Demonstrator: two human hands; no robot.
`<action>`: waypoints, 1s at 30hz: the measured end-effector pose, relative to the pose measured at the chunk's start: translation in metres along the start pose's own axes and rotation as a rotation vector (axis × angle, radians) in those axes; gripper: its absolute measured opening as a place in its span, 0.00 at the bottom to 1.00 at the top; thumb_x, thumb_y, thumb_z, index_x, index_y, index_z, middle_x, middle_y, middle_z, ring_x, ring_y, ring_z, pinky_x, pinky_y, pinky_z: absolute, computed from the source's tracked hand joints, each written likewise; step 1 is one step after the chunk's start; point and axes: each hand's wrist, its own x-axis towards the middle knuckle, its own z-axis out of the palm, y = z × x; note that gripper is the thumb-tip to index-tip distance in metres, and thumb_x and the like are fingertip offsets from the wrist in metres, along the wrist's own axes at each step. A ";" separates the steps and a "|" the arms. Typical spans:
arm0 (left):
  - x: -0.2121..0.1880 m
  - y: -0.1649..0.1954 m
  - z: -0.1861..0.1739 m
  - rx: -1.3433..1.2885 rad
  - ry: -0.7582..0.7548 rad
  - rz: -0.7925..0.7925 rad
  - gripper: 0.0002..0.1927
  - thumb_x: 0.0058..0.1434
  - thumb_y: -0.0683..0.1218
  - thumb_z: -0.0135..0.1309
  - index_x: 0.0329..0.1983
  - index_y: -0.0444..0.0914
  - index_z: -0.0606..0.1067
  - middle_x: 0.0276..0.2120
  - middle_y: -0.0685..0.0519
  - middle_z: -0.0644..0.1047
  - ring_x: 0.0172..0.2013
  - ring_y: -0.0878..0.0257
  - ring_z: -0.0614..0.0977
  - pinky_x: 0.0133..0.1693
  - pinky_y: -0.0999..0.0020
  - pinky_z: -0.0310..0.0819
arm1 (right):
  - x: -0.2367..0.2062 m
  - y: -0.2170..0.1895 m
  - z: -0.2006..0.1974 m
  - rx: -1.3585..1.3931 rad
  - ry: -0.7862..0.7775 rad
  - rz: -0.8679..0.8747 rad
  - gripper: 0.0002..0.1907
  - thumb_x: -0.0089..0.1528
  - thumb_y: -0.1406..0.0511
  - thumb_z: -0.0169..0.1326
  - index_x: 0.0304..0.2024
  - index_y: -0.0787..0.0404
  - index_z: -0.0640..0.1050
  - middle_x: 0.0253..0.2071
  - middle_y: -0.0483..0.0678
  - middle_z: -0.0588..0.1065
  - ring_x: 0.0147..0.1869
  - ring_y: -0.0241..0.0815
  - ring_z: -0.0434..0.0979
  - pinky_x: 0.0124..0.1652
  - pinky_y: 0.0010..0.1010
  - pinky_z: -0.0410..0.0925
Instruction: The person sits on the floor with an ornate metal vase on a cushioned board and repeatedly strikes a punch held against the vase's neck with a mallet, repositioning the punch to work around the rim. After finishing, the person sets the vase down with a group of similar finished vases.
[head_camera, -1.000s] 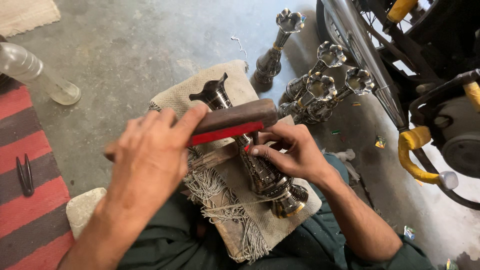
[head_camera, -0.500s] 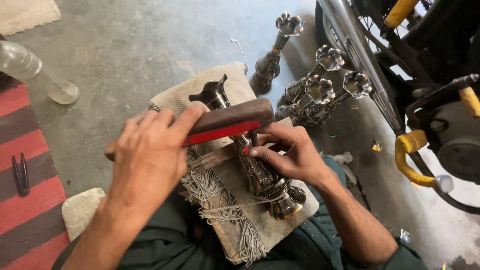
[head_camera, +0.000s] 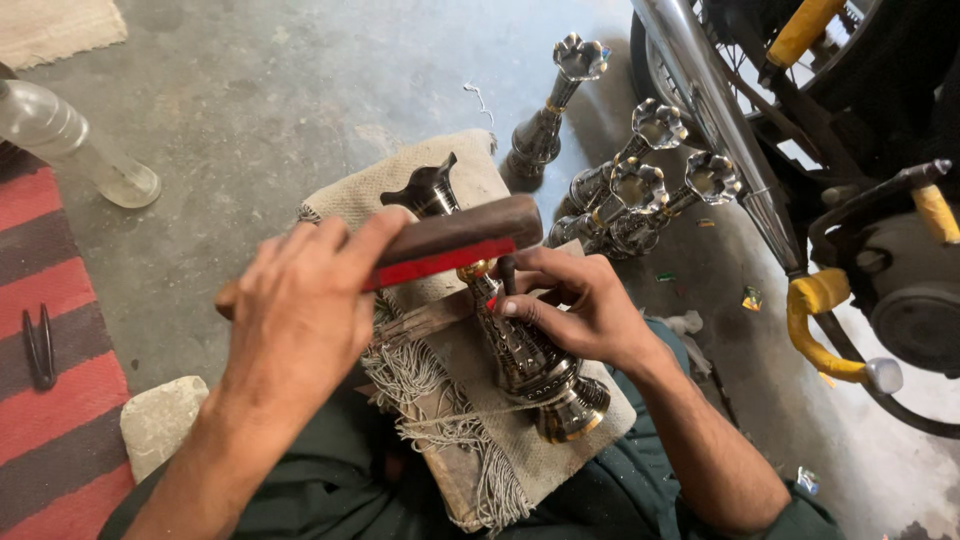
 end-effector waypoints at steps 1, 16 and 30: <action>0.000 -0.001 -0.002 -0.151 0.027 -0.022 0.36 0.51 0.35 0.60 0.64 0.45 0.66 0.44 0.46 0.78 0.45 0.47 0.81 0.47 0.50 0.74 | 0.000 0.000 0.000 -0.001 0.003 -0.003 0.19 0.61 0.68 0.65 0.54 0.64 0.79 0.37 0.45 0.83 0.40 0.30 0.83 0.40 0.24 0.78; 0.001 -0.001 -0.004 -0.195 -0.119 -0.255 0.37 0.54 0.39 0.61 0.67 0.49 0.66 0.36 0.47 0.77 0.40 0.49 0.80 0.44 0.50 0.76 | 0.001 0.004 -0.004 0.078 -0.053 -0.023 0.18 0.62 0.69 0.63 0.54 0.65 0.79 0.36 0.45 0.81 0.41 0.29 0.81 0.43 0.25 0.76; 0.002 -0.003 -0.004 -0.213 -0.027 -0.051 0.35 0.51 0.36 0.58 0.64 0.46 0.67 0.43 0.47 0.77 0.47 0.47 0.80 0.48 0.50 0.72 | 0.005 -0.002 -0.009 0.190 -0.118 -0.030 0.18 0.64 0.70 0.61 0.56 0.66 0.78 0.38 0.45 0.81 0.44 0.29 0.80 0.45 0.25 0.75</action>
